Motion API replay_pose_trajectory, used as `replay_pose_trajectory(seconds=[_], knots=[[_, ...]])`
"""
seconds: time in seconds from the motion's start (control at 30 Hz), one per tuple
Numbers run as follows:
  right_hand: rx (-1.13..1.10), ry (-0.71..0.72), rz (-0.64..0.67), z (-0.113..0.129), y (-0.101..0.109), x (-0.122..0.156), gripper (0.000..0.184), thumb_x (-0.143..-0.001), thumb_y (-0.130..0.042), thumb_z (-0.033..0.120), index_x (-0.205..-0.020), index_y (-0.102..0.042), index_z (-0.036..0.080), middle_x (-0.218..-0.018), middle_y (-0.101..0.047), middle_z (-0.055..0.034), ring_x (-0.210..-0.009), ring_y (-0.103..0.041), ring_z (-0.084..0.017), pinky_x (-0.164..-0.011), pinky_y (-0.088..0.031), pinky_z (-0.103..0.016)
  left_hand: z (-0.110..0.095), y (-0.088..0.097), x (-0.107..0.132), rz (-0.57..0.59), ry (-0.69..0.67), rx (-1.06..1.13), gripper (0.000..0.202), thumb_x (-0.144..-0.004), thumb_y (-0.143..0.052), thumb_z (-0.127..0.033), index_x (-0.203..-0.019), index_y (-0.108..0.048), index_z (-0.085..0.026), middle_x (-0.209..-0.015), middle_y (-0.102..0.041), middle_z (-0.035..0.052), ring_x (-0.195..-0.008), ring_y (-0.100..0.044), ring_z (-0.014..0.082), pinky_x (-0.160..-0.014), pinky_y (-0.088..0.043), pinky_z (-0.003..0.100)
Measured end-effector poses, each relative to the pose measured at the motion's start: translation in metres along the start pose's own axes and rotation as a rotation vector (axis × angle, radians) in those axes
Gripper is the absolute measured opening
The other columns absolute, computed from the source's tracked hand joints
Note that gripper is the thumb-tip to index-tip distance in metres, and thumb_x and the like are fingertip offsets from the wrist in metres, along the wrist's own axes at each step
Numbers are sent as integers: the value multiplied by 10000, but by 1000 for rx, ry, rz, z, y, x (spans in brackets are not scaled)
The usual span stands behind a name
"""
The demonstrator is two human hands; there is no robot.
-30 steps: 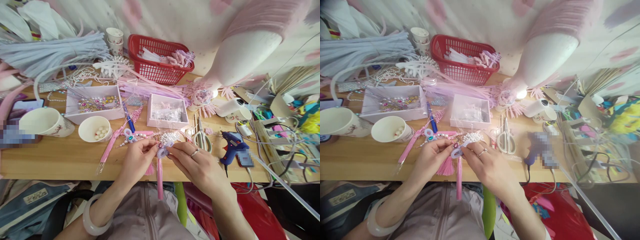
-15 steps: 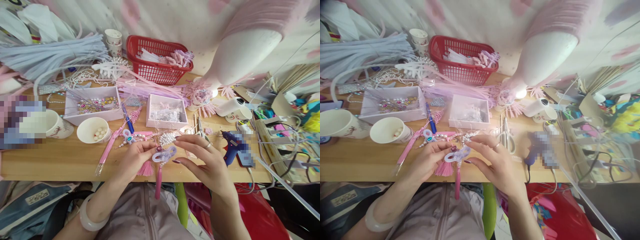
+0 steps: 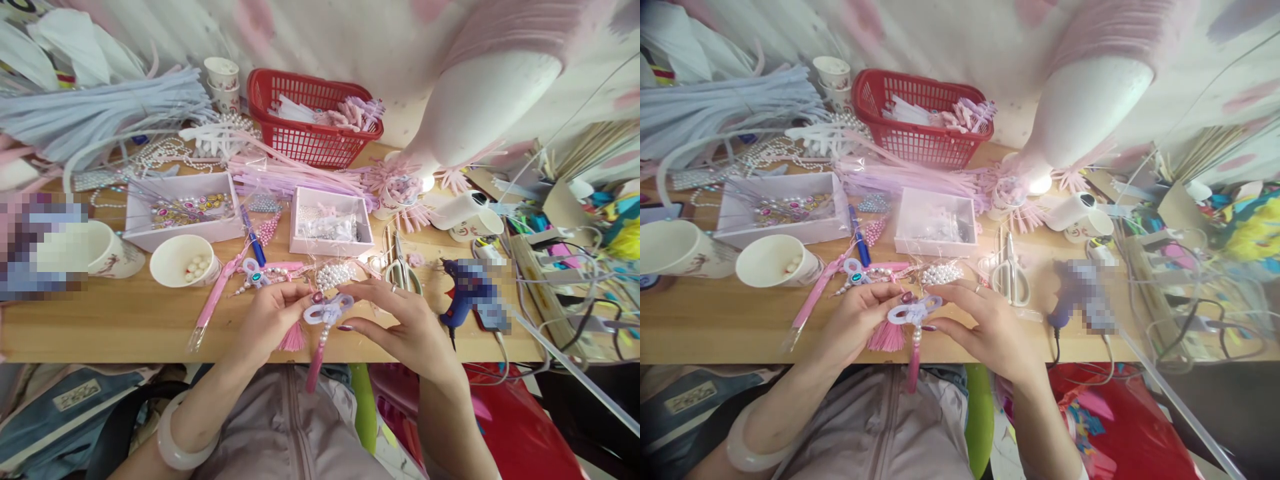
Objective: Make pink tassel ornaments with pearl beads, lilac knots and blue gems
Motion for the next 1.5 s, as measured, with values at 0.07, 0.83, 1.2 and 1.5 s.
replay_pose_trajectory(seconds=[0.07,0.83,1.2,1.5], knots=[[-30,14,-5,1,1,-1,336,-929,-691,281,-1258,-633,245,-1168,-712,-86,-1098,-678,-223,-932,-561,-366,-1,1,0,0,-6,8,169,-614,-846,-313,-666,-784,-165,-668,-755,24,-651,-655,143,-640,-492,213],[331,210,-118,23,-9,4,241,-915,-615,53,-1111,-680,178,-1251,-587,-160,-1207,-513,-315,-984,-473,-520,-2,0,3,-6,-52,34,126,-649,-818,-285,-689,-785,-171,-662,-754,1,-643,-665,115,-630,-504,186],[419,199,-170,28,-2,5,195,-917,-628,42,-984,-705,209,-1257,-555,-115,-1214,-489,-292,-996,-444,-470,-9,3,10,-52,-249,-258,104,-783,-708,-282,-775,-773,-201,-758,-775,24,-710,-715,176,-643,-561,246],[434,200,-115,30,-2,1,158,-966,-572,75,-991,-666,199,-1265,-557,-98,-1223,-482,-273,-1027,-438,-444,-17,-3,21,-64,-375,-493,137,-890,-618,-213,-831,-742,-202,-843,-756,9,-781,-683,154,-692,-524,232]])
Point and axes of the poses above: each hand's wrist, its own x-axis away from the middle knuckle, its own y-axis out of the back of the hand, z = x × y, the point moved 6 cm from there along -x, towards the middle knuckle
